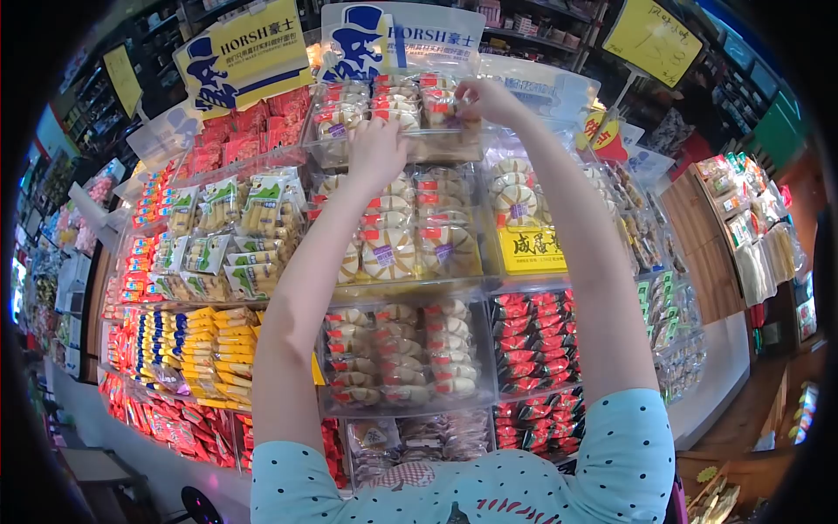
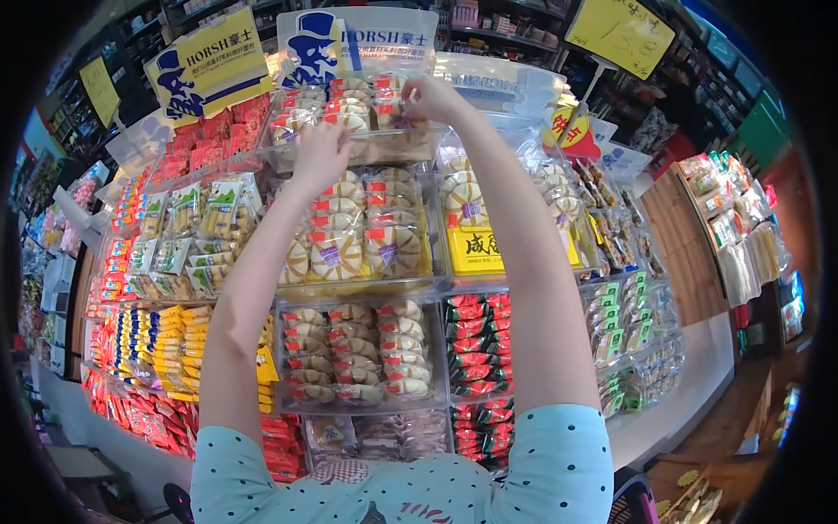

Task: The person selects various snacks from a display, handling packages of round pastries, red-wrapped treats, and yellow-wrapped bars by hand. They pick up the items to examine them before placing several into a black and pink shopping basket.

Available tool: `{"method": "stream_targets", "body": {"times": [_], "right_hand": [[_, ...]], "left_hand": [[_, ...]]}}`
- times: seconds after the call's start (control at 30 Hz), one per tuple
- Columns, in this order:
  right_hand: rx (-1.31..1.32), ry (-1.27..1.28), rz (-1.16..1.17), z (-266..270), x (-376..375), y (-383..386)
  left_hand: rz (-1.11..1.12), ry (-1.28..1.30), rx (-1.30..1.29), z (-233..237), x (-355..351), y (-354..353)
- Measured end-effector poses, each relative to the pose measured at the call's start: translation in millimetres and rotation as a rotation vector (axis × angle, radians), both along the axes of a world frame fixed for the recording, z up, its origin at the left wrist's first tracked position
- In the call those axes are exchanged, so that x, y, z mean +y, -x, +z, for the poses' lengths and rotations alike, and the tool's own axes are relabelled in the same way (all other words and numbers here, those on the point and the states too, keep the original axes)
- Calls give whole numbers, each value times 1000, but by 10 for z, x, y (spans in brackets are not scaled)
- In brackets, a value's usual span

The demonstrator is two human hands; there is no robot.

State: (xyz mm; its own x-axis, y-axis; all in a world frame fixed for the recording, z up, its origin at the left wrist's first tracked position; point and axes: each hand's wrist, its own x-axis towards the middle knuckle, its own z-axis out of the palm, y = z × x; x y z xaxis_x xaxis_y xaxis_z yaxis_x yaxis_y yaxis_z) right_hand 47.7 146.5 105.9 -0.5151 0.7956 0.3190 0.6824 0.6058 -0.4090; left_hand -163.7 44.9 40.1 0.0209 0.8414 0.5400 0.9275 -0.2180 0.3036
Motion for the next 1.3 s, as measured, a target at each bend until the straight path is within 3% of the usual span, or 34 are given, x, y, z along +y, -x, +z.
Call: {"method": "stream_targets", "body": {"times": [0.07,0.2,0.27,0.37,0.57,0.77,0.97,1.17,1.3], "right_hand": [[-82,33,12,-98,17,51],[-163,-17,5,-266,69,52],[-317,-214,-169,-316,-44,102],[-403,-97,-253,-294,-83,144],[-356,-132,-268,-17,-356,-226],[-487,-363,-126,522,-2250,-1374],[-426,-104,-561,539,-4571,-2641],[-35,118,-1058,17,-6676,-3039],[64,147,-1183,-473,-7634,-2836]], "left_hand": [[-55,-158,97,-159,12,19],[-62,-159,90,-199,0,-26],[-39,-220,124,-203,-10,-49],[-49,-254,162,-210,-49,-39],[-99,-154,166,-115,-119,41],[-210,-383,77,102,-668,-50],[-428,-373,-233,63,-1890,-801],[-828,117,-470,-716,-3105,-1560],[-1007,356,-435,-1288,-3714,-1937]]}}
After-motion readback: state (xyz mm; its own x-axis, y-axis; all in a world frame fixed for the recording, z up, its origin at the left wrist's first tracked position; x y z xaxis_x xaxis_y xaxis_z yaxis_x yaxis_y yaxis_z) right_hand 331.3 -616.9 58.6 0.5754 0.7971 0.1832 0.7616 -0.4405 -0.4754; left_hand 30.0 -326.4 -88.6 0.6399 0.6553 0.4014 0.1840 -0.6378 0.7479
